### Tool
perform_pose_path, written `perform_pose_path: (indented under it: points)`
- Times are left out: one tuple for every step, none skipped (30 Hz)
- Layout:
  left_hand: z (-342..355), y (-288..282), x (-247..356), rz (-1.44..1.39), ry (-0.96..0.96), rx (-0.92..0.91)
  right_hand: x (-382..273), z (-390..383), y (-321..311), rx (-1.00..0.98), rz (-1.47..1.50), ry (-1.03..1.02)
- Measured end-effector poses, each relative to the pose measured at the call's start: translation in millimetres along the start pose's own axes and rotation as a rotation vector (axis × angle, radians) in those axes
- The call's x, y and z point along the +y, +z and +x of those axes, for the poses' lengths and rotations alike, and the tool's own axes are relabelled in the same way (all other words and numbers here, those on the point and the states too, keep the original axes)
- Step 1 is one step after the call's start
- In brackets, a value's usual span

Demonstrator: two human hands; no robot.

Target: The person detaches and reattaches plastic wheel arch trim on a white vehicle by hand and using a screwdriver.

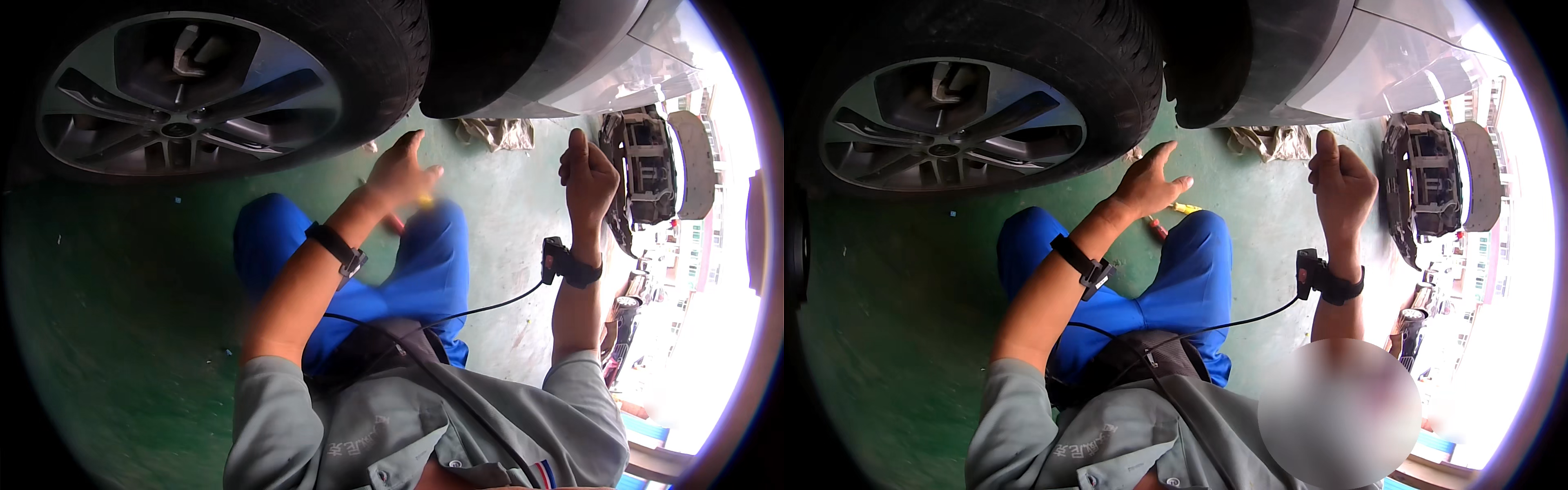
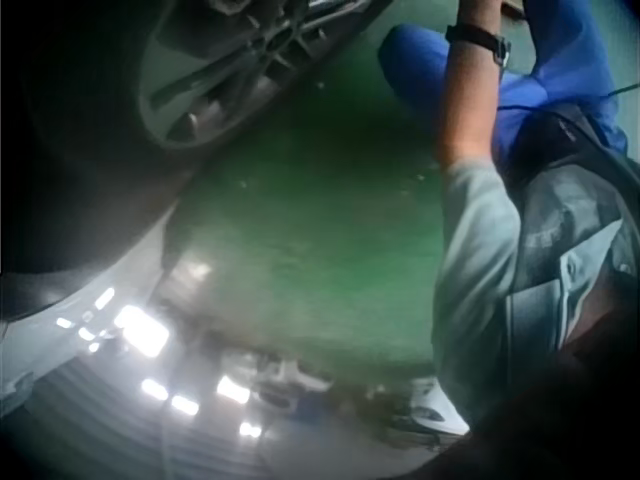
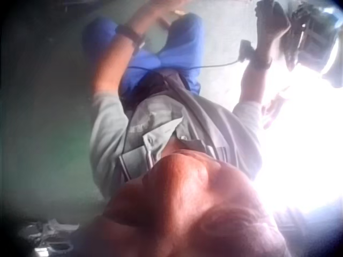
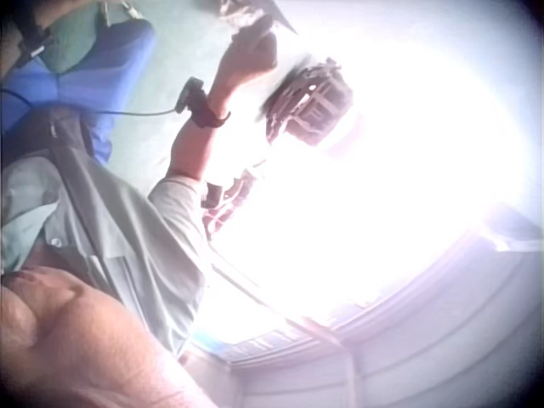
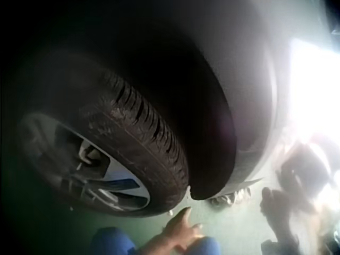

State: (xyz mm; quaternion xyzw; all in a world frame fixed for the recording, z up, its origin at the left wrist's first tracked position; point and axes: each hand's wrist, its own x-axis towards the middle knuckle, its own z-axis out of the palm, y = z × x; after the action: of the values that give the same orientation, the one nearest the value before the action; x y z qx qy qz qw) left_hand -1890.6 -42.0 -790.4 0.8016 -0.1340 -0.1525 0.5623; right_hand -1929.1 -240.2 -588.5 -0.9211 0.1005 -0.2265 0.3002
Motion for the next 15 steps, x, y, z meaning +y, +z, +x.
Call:
perform_pose_path:
  points:
    - [4, 1, -4, 0.04, 0.033, 0.056, 6, -4, 8, -0.055, 0.047, 0.032]
    - [7, 1, -8, 0.079, 0.065, 0.113, 16, -8, 18, -0.095, 0.111, 0.097]
    - [8, -3, -6, 0.088, 0.065, 0.107, 29, -11, 29, -0.147, 0.131, 0.137]
    - [7, -10, 0, 0.135, 0.093, 0.086, 40, -13, 39, -0.218, 0.098, 0.182]
    - [5, -15, 3, 0.181, 0.121, 0.066, 57, -13, 51, -0.316, 0.086, 0.225]
    - [-3, -19, 3, 0.225, 0.273, 0.189, 68, -13, 67, -0.411, 0.109, 0.261]
    - [-9, -26, 15, 0.236, 0.276, 0.175, 88, -13, 79, -0.477, 0.08, 0.288]
    - [-15, -35, 28, 0.269, 0.35, 0.167, 102, -15, 89, -0.507, 0.074, 0.307]
    - [-21, -49, 43, 0.311, 0.418, 0.161, 109, -17, 102, -0.544, 0.078, 0.322]
    - [-24, -60, 53, 0.39, 0.533, 0.302, 120, -17, 113, -0.549, 0.101, 0.325]
    - [-21, -70, 66, 0.407, 0.537, 0.284, 139, -16, 121, -0.567, 0.142, 0.297]
    - [-19, -84, 78, 0.477, 0.588, 0.316, 155, -13, 128, -0.589, 0.179, 0.266]
    - [-19, -100, 92, 0.553, 0.634, 0.35, 166, -10, 133, -0.593, 0.201, 0.275]
    - [-17, -114, 102, 0.617, 0.681, 0.443, 177, -5, 137, -0.594, 0.241, 0.279]
    - [-12, -125, 113, 0.672, 0.737, 0.531, 194, 0, 139, -0.586, 0.276, 0.289]
